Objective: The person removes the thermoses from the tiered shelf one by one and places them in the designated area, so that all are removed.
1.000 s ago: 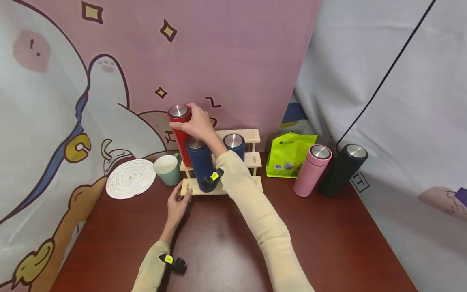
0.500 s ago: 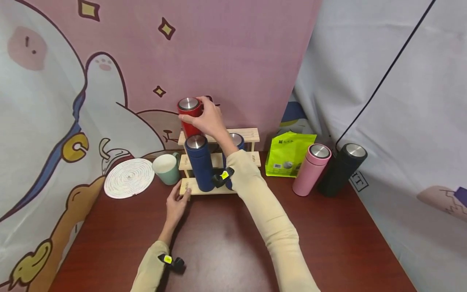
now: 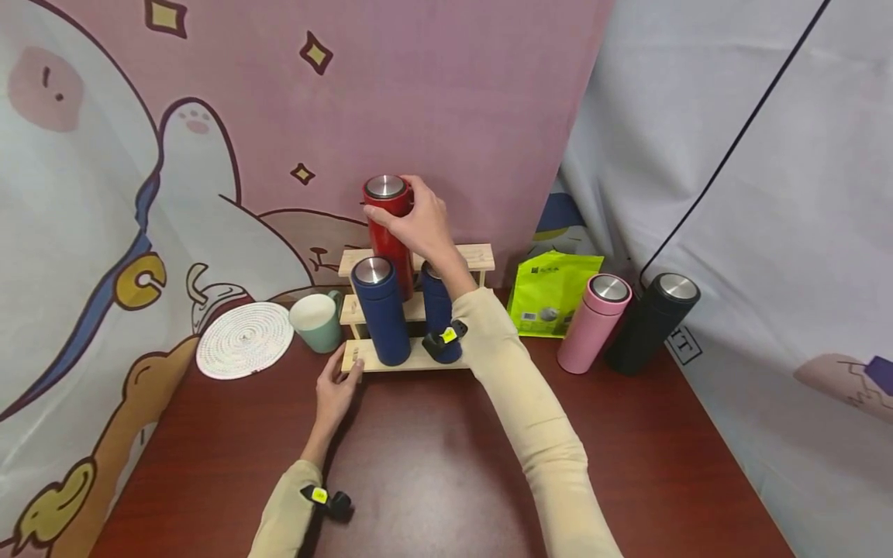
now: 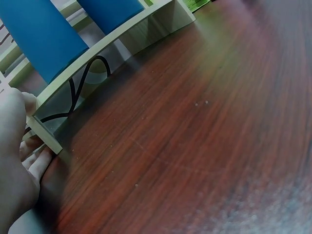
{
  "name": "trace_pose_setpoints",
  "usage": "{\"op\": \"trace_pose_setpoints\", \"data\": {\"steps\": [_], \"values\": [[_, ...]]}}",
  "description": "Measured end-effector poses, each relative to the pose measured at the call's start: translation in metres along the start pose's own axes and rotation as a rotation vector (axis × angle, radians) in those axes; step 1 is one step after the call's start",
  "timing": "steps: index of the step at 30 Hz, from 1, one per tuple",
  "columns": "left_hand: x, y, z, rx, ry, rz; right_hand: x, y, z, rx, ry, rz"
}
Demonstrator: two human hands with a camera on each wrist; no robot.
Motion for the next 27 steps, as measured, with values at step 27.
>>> {"op": "trace_pose_setpoints", "data": {"steps": [27], "values": [[0.001,-0.002,-0.002,-0.018,0.009,-0.002,-0.073,-0.026,-0.011,0.040,-0.082,-0.008]]}}
Point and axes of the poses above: each hand's wrist, its own z-axis towards the middle knuckle, its own x-axis out of the palm, y = z × x, the point moved 10 cm from there along z, towards the middle knuckle, and after that the axes turned 12 degrees about x, right-handed, at the moved point
